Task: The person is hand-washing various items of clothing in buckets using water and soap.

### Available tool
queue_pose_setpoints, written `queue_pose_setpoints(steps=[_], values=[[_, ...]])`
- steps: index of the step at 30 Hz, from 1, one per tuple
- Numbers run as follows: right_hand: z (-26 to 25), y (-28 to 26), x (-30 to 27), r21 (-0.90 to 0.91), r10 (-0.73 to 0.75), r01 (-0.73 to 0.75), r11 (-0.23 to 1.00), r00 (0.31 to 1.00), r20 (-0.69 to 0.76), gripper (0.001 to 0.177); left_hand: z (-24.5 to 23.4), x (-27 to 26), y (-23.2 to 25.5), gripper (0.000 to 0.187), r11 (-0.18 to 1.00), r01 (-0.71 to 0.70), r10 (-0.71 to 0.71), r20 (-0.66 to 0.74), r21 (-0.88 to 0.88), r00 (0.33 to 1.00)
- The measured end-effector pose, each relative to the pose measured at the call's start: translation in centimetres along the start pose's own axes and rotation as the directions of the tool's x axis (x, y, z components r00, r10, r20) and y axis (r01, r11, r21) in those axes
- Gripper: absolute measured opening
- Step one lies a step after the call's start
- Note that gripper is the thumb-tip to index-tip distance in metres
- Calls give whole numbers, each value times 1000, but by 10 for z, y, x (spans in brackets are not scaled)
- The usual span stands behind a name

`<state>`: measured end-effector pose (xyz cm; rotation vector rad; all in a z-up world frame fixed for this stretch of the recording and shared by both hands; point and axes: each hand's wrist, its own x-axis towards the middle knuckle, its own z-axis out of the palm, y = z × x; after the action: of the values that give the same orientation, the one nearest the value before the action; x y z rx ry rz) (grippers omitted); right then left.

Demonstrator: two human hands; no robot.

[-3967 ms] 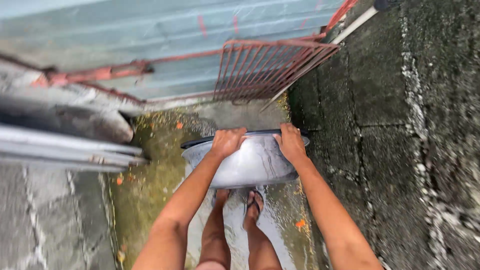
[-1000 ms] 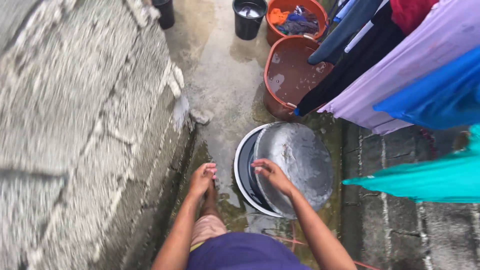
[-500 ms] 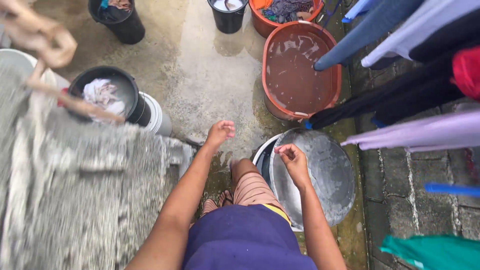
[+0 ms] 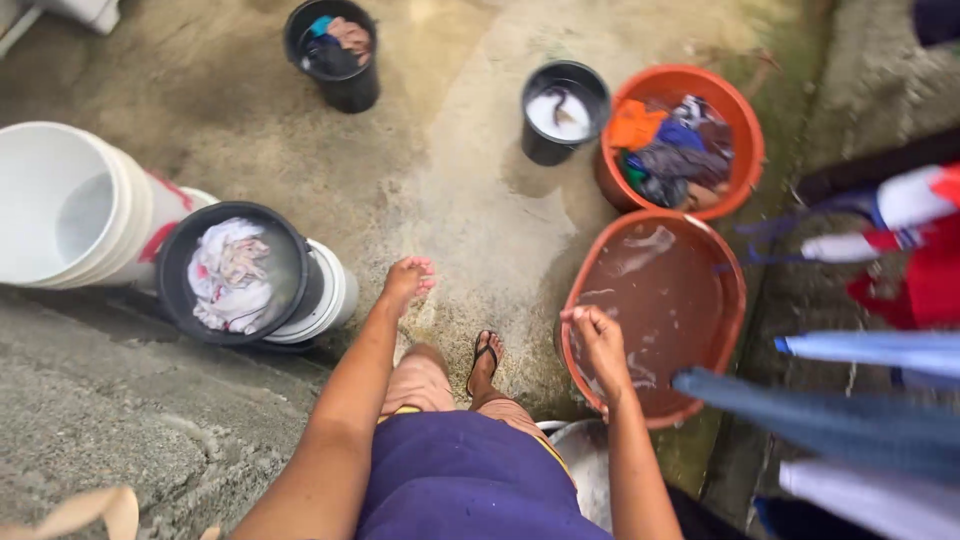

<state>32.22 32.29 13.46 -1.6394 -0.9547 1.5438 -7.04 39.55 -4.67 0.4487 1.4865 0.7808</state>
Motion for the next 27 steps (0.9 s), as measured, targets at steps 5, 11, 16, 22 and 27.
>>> queue_pose_setpoints(steps=[5, 11, 16, 22, 27], values=[[48, -85, 132, -59, -275, 323, 945, 877, 394, 25, -62, 25, 47, 27, 952, -70, 23, -159, -297, 987], [156, -175, 255, -372, -102, 364, 854, 818, 566, 15, -133, 105, 88, 28, 920, -6, -140, -344, -392, 928], [247, -213, 363, -399, -2, 275, 875, 825, 564, 16, -184, 188, 139, 29, 892, 87, -240, -301, -443, 923], [359, -290, 436, -477, 56, 284, 832, 811, 582, 19, -246, 296, 232, 35, 944, -55, -65, -347, -325, 936], [435, -320, 533, -388, -70, 442, 808, 727, 683, 22, -271, 375, 382, 65, 920, -193, 322, -376, 342, 869]])
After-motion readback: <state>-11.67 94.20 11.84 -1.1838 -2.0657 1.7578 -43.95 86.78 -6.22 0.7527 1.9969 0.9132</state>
